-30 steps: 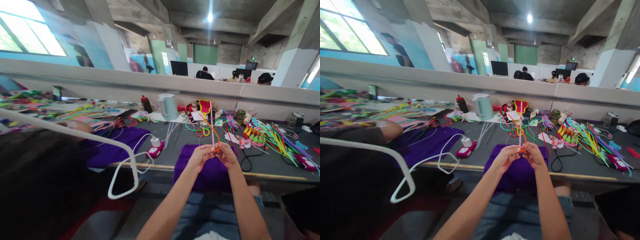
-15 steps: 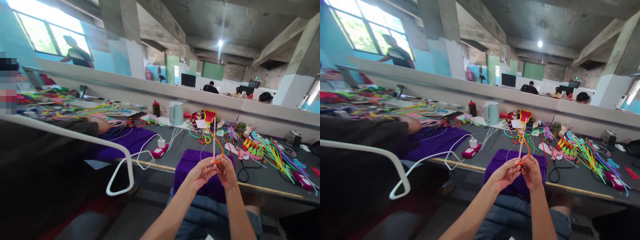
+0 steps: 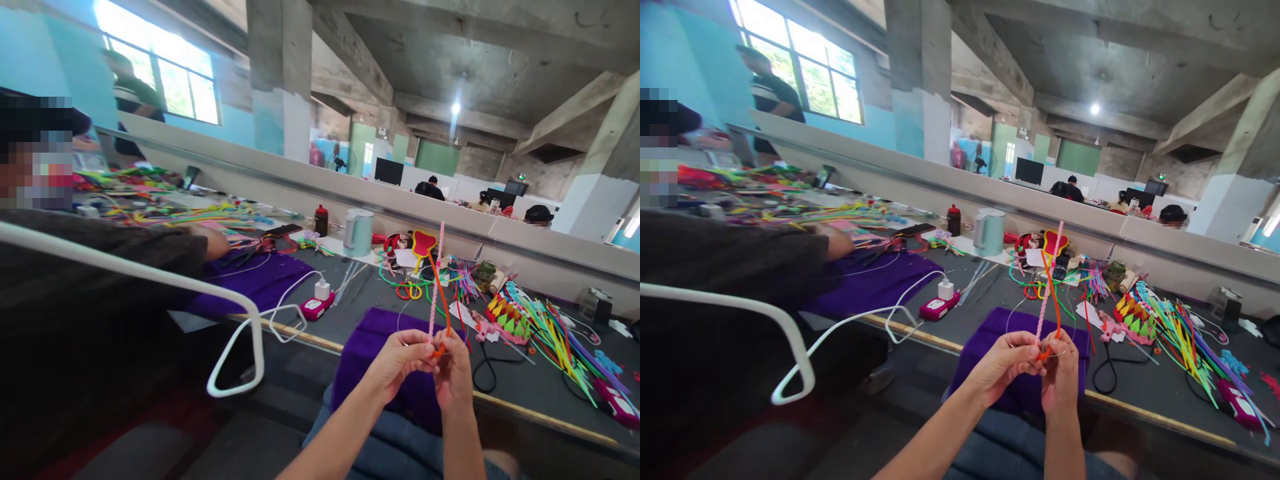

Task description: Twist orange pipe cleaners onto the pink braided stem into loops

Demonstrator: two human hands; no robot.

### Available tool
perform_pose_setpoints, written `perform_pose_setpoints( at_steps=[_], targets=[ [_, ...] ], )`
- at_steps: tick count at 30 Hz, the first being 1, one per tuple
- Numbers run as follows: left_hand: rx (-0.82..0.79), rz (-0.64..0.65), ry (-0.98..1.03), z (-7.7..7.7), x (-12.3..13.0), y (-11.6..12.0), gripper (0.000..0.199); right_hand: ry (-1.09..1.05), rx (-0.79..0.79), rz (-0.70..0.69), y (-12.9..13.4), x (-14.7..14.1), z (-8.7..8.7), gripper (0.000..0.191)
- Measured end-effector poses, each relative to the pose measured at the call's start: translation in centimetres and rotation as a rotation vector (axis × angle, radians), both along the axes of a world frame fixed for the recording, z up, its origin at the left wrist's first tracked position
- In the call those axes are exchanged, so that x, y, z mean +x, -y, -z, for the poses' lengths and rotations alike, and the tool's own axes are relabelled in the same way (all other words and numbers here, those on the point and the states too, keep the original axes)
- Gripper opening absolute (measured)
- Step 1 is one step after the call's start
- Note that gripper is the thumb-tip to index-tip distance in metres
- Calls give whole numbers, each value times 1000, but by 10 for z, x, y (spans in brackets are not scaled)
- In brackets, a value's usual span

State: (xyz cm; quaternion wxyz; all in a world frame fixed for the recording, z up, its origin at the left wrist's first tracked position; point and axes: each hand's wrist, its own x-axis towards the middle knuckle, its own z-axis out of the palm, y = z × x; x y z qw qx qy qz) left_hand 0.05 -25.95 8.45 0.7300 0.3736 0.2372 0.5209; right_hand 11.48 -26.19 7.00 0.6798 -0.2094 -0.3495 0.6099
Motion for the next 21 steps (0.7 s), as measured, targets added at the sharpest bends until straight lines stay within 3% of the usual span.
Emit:
perform_pose_setpoints(
  at_steps=[6, 13, 21],
  targets=[
    [132, -112, -121, 3, -1, 2, 21, -1, -86, 172, -20, 5, 18, 22],
    [39, -34, -97, 8, 0, -2, 23, -192, -88, 46, -29, 20, 15, 22],
    [-131, 27, 80, 9, 0, -8, 22, 67, 137, -77, -3, 18, 11, 26]
  ],
)
